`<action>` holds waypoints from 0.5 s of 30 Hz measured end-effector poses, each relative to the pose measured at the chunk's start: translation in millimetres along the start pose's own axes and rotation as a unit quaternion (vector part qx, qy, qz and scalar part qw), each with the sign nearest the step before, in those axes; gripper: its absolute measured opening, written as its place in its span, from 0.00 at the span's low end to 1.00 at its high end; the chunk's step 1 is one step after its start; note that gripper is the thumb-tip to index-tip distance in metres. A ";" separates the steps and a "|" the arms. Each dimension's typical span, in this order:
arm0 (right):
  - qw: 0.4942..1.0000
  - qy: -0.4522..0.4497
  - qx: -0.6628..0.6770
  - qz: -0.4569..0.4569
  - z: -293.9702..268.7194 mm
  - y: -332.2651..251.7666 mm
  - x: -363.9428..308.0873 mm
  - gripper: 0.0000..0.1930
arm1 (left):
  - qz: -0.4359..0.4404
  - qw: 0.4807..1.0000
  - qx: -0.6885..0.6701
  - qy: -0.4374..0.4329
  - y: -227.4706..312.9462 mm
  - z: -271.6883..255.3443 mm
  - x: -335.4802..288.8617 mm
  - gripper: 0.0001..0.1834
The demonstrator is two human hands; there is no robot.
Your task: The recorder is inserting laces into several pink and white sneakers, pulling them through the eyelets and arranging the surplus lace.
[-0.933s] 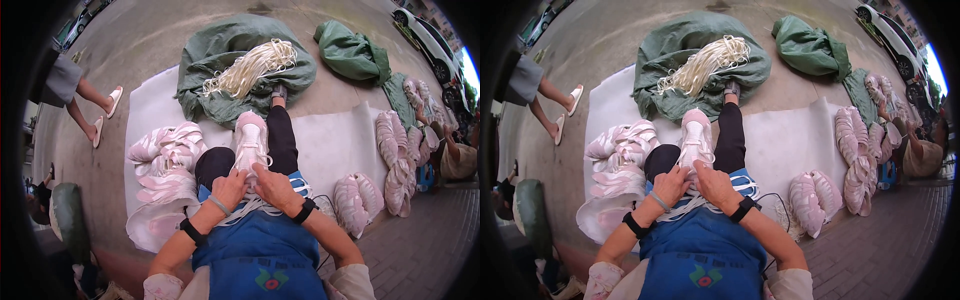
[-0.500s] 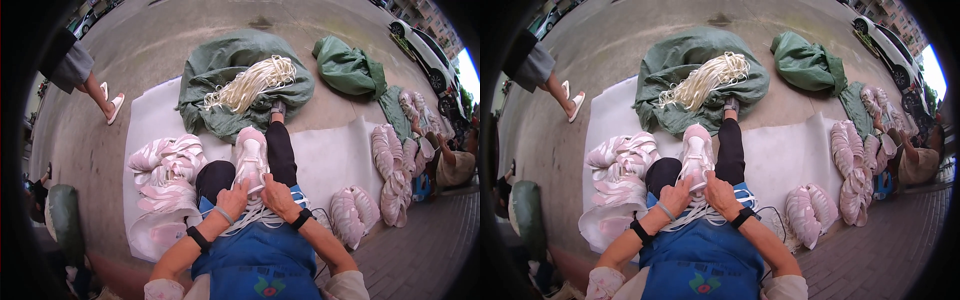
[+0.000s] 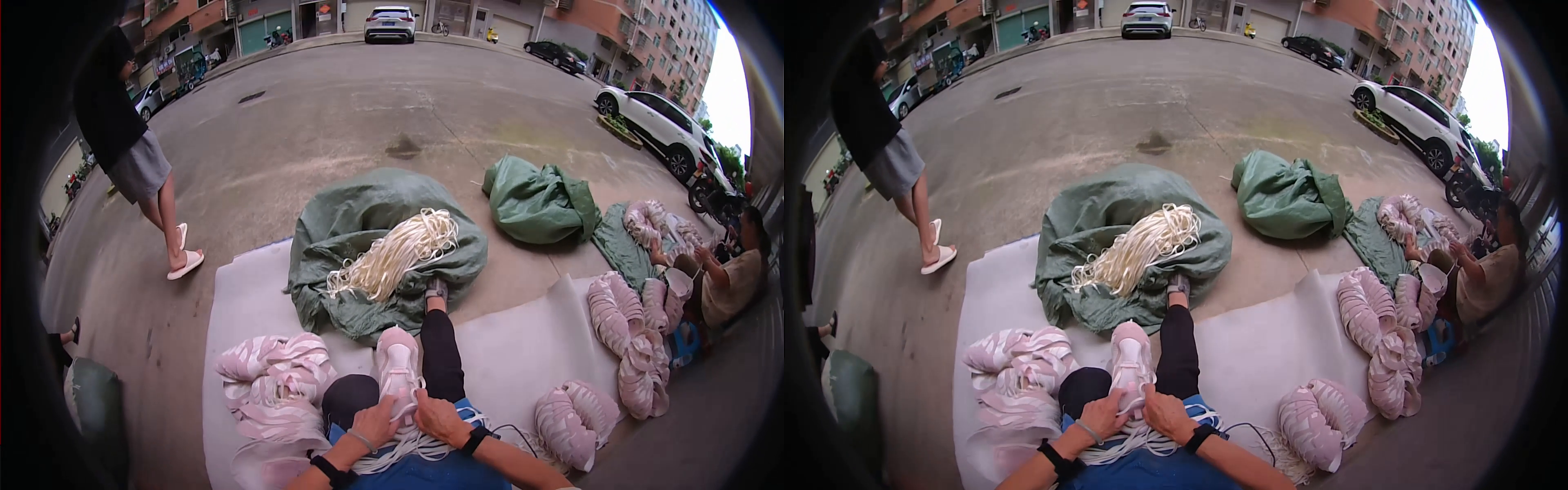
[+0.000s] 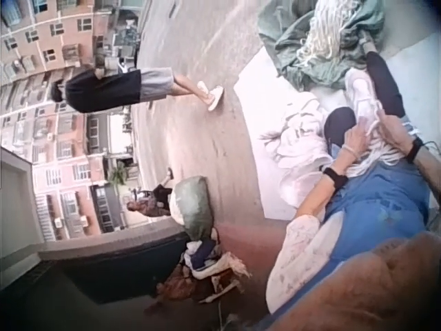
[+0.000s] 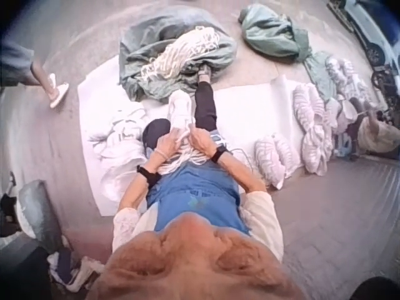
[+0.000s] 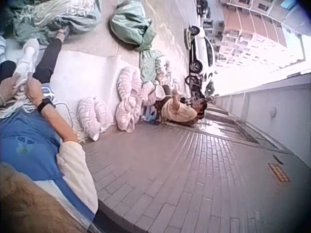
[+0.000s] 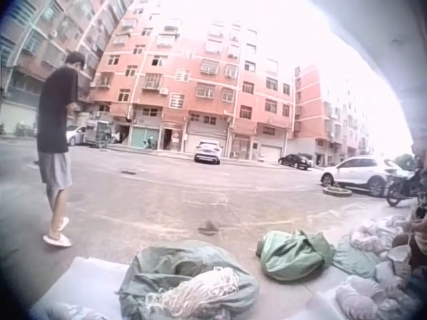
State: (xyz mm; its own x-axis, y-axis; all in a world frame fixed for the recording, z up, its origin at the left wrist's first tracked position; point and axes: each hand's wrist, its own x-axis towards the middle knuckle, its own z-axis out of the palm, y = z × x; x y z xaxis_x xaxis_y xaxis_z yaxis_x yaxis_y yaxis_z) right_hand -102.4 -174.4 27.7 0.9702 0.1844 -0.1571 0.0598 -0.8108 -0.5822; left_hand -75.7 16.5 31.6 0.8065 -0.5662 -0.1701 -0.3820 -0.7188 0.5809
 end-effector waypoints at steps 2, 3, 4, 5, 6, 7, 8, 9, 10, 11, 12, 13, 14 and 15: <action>1.000 0.008 0.011 -0.003 0.3 2.2 -3.2 0.15 | 0.024 1.000 -0.005 0.013 0.4 -2.1 5.5 0.23; 1.000 0.013 0.022 0.001 -2.1 1.2 -2.9 0.15 | 0.008 1.000 0.008 0.011 -0.8 1.5 6.1 0.23; 0.999 0.019 0.025 -0.010 -2.2 2.4 1.2 0.15 | -0.008 1.000 0.020 0.010 -1.4 4.0 7.2 0.22; 0.999 0.026 0.028 -0.017 -2.1 4.3 4.2 0.15 | 0.012 1.000 0.020 0.009 0.2 4.3 8.3 0.22; 0.999 0.027 0.013 -0.017 -0.5 0.8 7.4 0.17 | -0.014 1.000 0.016 -0.009 -0.7 1.5 8.5 0.21; 0.999 0.027 -0.002 -0.017 1.0 -2.2 9.5 0.19 | -0.040 0.999 0.013 -0.027 -0.8 -0.3 10.1 0.21; 0.999 0.042 -0.003 -0.032 7.6 0.6 11.8 0.17 | -0.027 0.999 0.015 -0.026 -1.8 -0.9 9.2 0.21; 0.998 0.050 -0.007 -0.028 5.2 -0.1 12.4 0.17 | -0.014 1.000 0.023 -0.012 -3.6 0.1 7.5 0.21; 0.998 0.049 0.004 -0.024 3.2 -1.2 12.2 0.17 | -0.003 1.000 0.031 0.004 -4.7 -0.2 8.5 0.21; 0.999 0.045 0.016 -0.019 3.2 -1.6 9.2 0.17 | 0.002 1.000 0.031 0.002 -3.3 0.8 7.8 0.21; 0.999 0.037 0.000 -0.016 3.4 -2.5 10.2 0.17 | -0.012 0.999 0.030 -0.004 -2.1 1.6 7.0 0.21; 0.999 0.038 0.000 -0.016 1.4 -0.7 10.7 0.17 | -0.027 0.999 0.030 -0.009 -0.6 2.3 6.7 0.21; 0.999 0.043 -0.007 -0.015 -1.2 1.6 12.2 0.17 | -0.027 0.999 0.029 -0.009 1.0 4.8 9.3 0.21; 0.999 0.049 -0.011 -0.012 -4.1 -0.6 15.2 0.17 | -0.007 1.000 0.027 0.002 -0.6 6.9 13.9 0.21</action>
State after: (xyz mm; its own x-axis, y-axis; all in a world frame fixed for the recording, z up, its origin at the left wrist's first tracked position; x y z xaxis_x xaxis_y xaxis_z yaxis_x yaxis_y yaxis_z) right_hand -86.8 -173.4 28.9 0.9867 0.1496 -0.0629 0.0881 -0.8194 -0.5664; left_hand -67.4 6.3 23.4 0.8141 -0.5537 -0.1753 -0.3938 -0.7481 0.5342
